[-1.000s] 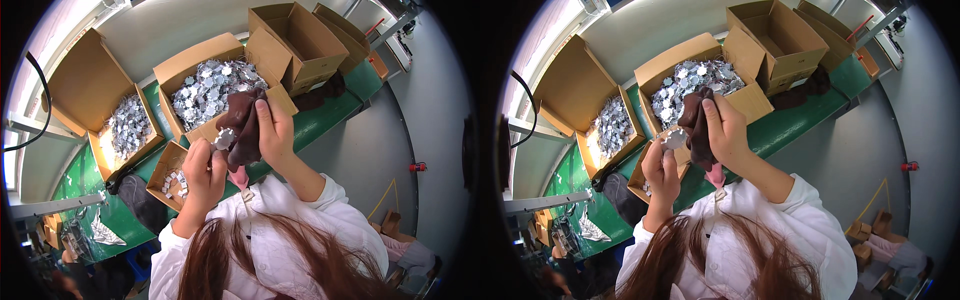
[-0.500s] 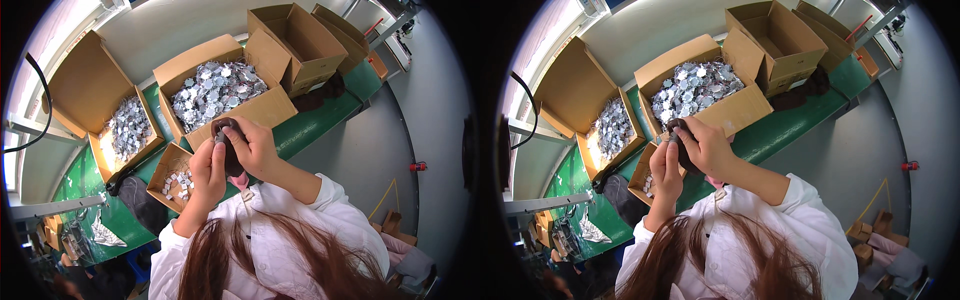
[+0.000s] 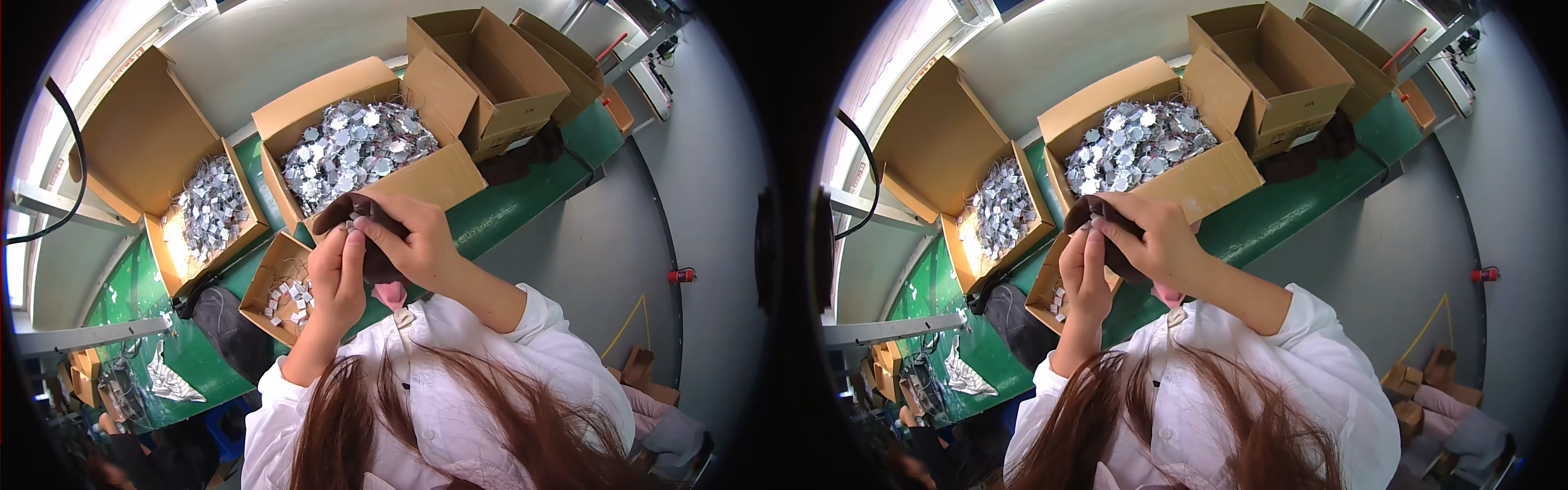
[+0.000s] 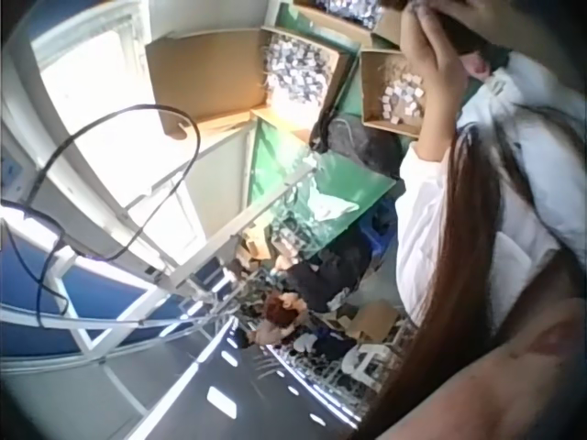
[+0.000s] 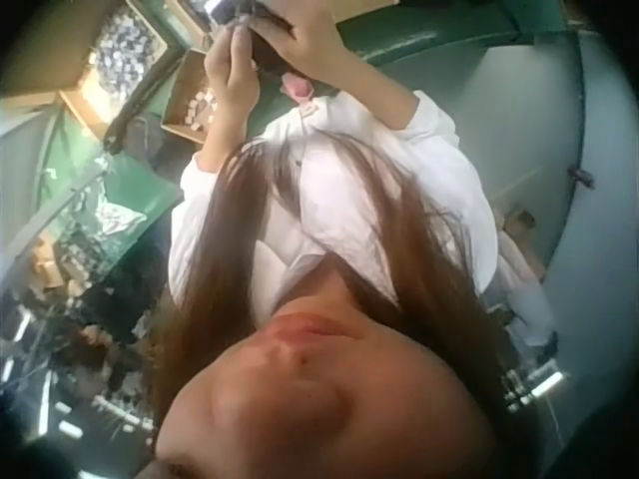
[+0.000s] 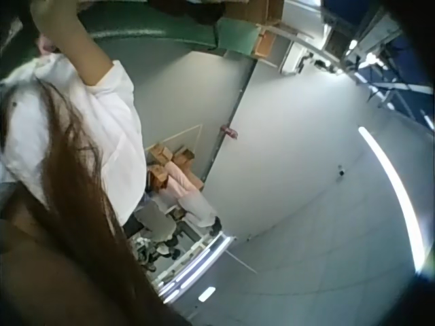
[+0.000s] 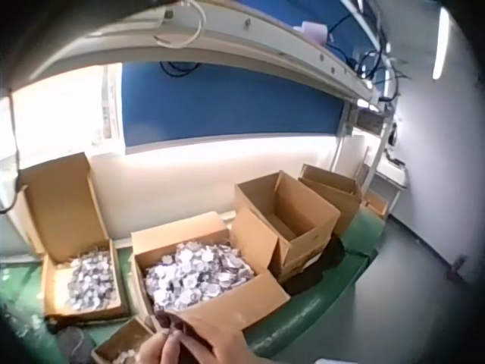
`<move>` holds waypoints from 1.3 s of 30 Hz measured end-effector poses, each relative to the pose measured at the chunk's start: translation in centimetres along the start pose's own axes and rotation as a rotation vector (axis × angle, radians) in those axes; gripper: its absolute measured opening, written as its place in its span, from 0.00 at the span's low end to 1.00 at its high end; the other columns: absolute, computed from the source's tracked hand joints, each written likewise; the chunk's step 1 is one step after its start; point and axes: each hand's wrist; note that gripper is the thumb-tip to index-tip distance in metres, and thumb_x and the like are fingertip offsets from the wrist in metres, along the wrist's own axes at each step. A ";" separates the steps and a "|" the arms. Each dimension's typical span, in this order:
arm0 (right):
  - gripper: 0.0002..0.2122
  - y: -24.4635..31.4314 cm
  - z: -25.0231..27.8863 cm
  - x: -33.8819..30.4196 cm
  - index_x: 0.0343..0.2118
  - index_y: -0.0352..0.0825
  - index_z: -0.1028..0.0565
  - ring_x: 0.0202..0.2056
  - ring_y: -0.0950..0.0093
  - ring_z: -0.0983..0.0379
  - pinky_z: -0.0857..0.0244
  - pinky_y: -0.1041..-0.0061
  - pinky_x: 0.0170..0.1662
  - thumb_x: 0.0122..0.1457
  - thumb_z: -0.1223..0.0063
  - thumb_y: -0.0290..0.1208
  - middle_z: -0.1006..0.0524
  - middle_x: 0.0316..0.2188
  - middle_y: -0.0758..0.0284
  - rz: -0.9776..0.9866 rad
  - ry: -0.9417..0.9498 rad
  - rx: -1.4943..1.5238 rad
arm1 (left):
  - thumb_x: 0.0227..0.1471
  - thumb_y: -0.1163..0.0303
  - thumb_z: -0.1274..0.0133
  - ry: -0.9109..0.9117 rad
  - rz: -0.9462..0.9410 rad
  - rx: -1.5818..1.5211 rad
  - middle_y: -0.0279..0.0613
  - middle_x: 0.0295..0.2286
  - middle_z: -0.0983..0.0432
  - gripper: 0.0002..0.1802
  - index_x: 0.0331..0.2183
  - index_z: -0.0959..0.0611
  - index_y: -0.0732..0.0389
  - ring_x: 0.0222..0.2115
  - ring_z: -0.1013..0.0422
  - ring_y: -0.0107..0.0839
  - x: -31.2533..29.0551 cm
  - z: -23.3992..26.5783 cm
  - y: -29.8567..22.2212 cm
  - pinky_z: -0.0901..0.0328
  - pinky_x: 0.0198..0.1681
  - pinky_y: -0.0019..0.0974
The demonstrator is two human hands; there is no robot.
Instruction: The person wipes metal parts using a cloth, picking components from cardboard boxes on the workbench and cleaning them.
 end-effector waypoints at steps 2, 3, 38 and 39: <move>0.10 0.0 0.4 0.1 0.34 0.30 0.28 0.23 0.82 0.33 0.39 0.83 0.27 0.49 0.49 0.28 0.27 0.22 0.64 -0.071 0.035 0.043 | 0.50 0.74 0.61 0.058 0.068 0.007 0.39 0.14 0.43 0.10 0.19 0.34 0.66 0.14 0.46 0.29 0.1 0.5 -0.1 0.49 0.18 0.30; 0.10 0.1 0.4 0.2 0.33 0.30 0.28 0.23 0.83 0.34 0.39 0.83 0.27 0.49 0.49 0.28 0.28 0.21 0.65 -0.105 0.041 0.007 | 0.50 0.75 0.60 0.082 0.008 0.124 0.40 0.13 0.43 0.10 0.19 0.34 0.66 0.14 0.45 0.32 0.0 0.5 0.0 0.49 0.18 0.32; 0.14 -1.3 0.9 -0.8 0.32 0.30 0.29 0.21 0.89 0.38 0.43 0.89 0.24 0.58 0.63 0.36 0.31 0.19 0.75 -0.461 -0.252 0.667 | 0.52 0.69 0.65 -0.012 0.178 -0.376 0.28 0.18 0.50 0.10 0.24 0.35 0.64 0.19 0.53 0.20 0.2 1.1 -0.5 0.55 0.23 0.26; 0.15 -0.2 1.2 -0.6 0.35 0.30 0.29 0.22 0.88 0.37 0.42 0.89 0.26 0.59 0.65 0.37 0.30 0.20 0.75 -0.450 -0.120 0.737 | 0.52 0.69 0.64 0.012 0.134 -0.351 0.28 0.18 0.47 0.10 0.25 0.32 0.65 0.20 0.51 0.18 0.1 1.2 -0.1 0.54 0.23 0.24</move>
Point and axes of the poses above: each hand's wrist, its own x-axis towards the middle knuckle, its own z-axis out of the back of the hand, y = z × x
